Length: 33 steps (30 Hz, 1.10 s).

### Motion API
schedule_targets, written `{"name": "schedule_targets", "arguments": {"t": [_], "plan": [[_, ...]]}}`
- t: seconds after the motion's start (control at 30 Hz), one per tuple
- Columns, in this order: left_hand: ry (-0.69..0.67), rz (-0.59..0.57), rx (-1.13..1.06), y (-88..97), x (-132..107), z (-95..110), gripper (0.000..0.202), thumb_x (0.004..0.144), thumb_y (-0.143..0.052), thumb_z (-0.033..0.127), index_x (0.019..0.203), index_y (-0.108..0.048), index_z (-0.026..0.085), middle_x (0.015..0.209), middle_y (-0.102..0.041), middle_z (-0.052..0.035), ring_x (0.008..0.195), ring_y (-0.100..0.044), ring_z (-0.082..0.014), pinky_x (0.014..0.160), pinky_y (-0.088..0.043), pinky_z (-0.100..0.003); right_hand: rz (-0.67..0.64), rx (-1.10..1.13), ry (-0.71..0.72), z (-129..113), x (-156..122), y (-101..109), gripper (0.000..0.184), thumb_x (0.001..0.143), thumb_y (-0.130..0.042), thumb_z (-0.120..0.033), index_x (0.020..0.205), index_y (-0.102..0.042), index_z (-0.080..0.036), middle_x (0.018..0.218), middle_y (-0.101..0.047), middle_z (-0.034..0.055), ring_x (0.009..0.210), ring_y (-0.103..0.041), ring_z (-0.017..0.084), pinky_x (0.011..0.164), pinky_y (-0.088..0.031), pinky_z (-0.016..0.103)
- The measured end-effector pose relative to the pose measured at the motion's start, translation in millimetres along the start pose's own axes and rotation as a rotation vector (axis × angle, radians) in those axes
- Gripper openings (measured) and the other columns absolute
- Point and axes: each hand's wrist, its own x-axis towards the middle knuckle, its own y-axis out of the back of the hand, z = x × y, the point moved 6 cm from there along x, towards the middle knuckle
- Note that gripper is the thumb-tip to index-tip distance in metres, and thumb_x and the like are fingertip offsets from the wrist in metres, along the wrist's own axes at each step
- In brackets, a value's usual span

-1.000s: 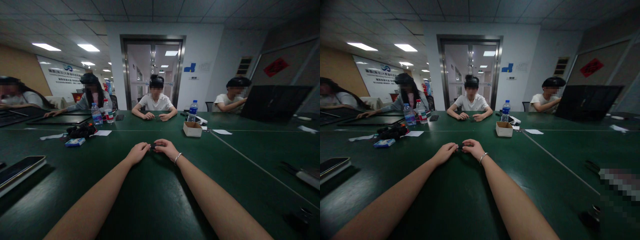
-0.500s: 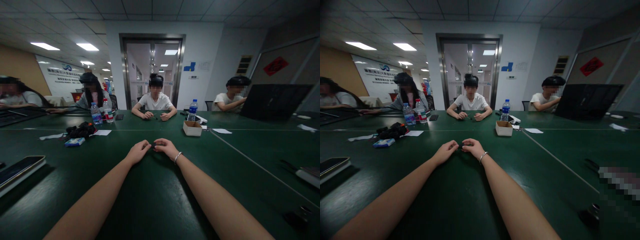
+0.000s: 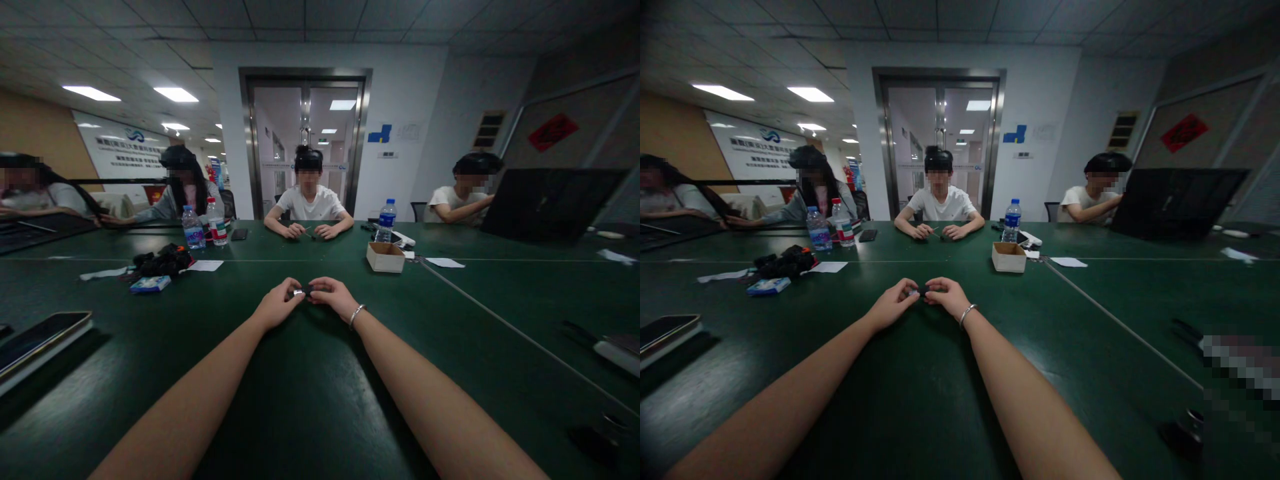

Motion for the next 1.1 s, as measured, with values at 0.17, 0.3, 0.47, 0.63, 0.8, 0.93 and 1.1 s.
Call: {"name": "schedule_targets", "arguments": {"t": [0.17,0.3,0.47,0.63,0.8,0.93,1.1], "plan": [[0.014,0.013,0.031,1.7,-1.4,3.6,0.032,0.078,-0.045,0.048,0.090,-0.056,0.021,0.081,-0.059,-0.0013,0.068,-0.054,-0.0147,0.063,-0.041,-0.026,0.004,-0.003,-0.002,-1.2,-0.7,0.2,0.033,0.058,-0.074,-0.018,0.089,-0.061,-0.015,0.083,-0.062,0.0039,0.065,-0.064,0.013,0.063,-0.055,0.027],[0.014,0.002,0.032,1.4,-1.7,4.2,0.035,0.080,-0.040,0.051,0.089,-0.056,0.021,0.078,-0.059,-0.0008,0.068,-0.054,-0.0150,0.062,-0.040,-0.025,0.002,-0.004,0.003,-1.5,-0.8,0.2,0.033,0.058,-0.074,-0.019,0.088,-0.061,-0.015,0.083,-0.062,0.0036,0.065,-0.064,0.013,0.063,-0.055,0.027],[-0.009,0.030,0.020,2.1,-1.2,1.9,0.031,0.077,-0.047,0.048,0.092,-0.054,0.022,0.080,-0.060,-0.0007,0.067,-0.054,-0.0144,0.060,-0.040,-0.025,0.003,-0.011,0.005,-1.5,-1.1,0.2,0.032,0.060,-0.073,-0.018,0.089,-0.060,-0.015,0.083,-0.063,0.0043,0.065,-0.064,0.013,0.063,-0.054,0.027],[-0.020,0.013,0.027,2.1,-1.9,2.1,0.032,0.080,-0.042,0.049,0.091,-0.055,0.023,0.077,-0.059,0.0004,0.066,-0.054,-0.0138,0.060,-0.040,-0.025,-0.005,-0.005,0.001,-1.3,-0.6,0.1,0.031,0.061,-0.071,-0.016,0.089,-0.059,-0.014,0.083,-0.063,0.0040,0.065,-0.064,0.013,0.061,-0.054,0.024],[-0.010,0.008,0.041,2.4,-2.0,2.9,0.032,0.077,-0.046,0.049,0.091,-0.056,0.022,0.074,-0.058,0.0004,0.064,-0.052,-0.0137,0.058,-0.039,-0.024,-0.002,-0.003,-0.007,0.3,0.3,0.4,0.029,0.061,-0.071,-0.015,0.088,-0.059,-0.014,0.082,-0.063,0.0041,0.066,-0.064,0.014,0.062,-0.054,0.025],[0.020,-0.025,0.046,1.6,-2.2,2.1,0.039,0.081,-0.037,0.053,0.080,-0.058,0.020,0.069,-0.058,-0.0005,0.064,-0.053,-0.0147,0.061,-0.040,-0.025,0.000,-0.005,-0.014,1.1,0.5,0.4,0.030,0.061,-0.071,-0.015,0.089,-0.059,-0.014,0.084,-0.063,0.0043,0.066,-0.064,0.014,0.062,-0.054,0.025],[-0.016,0.022,-0.039,3.0,-1.8,1.7,0.032,0.078,-0.047,0.046,0.096,-0.055,0.021,0.076,-0.058,0.0004,0.064,-0.053,-0.0128,0.059,-0.040,-0.023,0.012,-0.009,-0.012,1.6,0.6,0.8,0.030,0.061,-0.071,-0.015,0.088,-0.060,-0.014,0.083,-0.062,0.0037,0.065,-0.064,0.013,0.062,-0.054,0.025]]}}
